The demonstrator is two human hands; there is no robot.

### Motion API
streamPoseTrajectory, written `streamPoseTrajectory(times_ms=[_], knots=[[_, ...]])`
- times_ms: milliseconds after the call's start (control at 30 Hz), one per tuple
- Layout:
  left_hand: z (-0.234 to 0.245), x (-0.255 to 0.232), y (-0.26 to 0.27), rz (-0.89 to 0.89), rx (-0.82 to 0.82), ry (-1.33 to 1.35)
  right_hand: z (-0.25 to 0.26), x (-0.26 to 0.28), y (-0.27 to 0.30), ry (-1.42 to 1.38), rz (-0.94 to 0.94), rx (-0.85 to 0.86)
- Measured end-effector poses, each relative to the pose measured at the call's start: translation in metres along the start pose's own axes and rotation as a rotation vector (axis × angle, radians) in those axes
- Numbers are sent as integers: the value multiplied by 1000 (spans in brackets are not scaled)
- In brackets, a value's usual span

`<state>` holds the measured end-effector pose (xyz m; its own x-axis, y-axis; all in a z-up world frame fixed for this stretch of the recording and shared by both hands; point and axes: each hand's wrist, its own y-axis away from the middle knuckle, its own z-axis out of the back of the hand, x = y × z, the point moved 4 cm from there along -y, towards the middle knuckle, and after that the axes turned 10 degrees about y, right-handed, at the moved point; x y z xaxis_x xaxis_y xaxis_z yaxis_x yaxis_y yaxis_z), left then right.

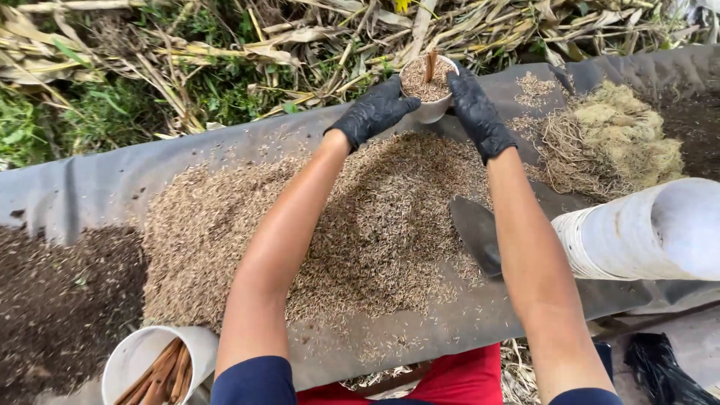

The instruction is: The person fills a white plastic cup with soil using a trowel, places a cinnamon stick cutting into the soil, and presses the soil down around it. They repeat this process with a second cup, filling it with soil and inserting another cutting.

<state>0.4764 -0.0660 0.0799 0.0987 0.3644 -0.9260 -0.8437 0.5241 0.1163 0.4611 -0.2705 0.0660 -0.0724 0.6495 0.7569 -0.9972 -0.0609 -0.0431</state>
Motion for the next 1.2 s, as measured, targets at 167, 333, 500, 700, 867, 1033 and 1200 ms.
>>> streamPoseTrajectory(times_ms=[167,333,500,700,867,1033,1200], knots=[[5,-12,0,69,137,-104,-26,-101,-24,505,398,-41],[4,-16,-7,117,169,-278,-29,-81,-26,398,167,-158],[-1,-15,-14,95,101,-355,-35,-114,-30,278,-102,-252],[-16,44,-57,-49,8,-509,-23,-72,-13,320,-68,-323],[-12,30,-51,-139,-103,-624,-17,-129,-34,609,-169,-381],[-19,-4,-27,-83,-15,-677,20,74,84,642,7,-465],[-23,-4,-28,10,11,-757,36,157,160,557,100,-336]])
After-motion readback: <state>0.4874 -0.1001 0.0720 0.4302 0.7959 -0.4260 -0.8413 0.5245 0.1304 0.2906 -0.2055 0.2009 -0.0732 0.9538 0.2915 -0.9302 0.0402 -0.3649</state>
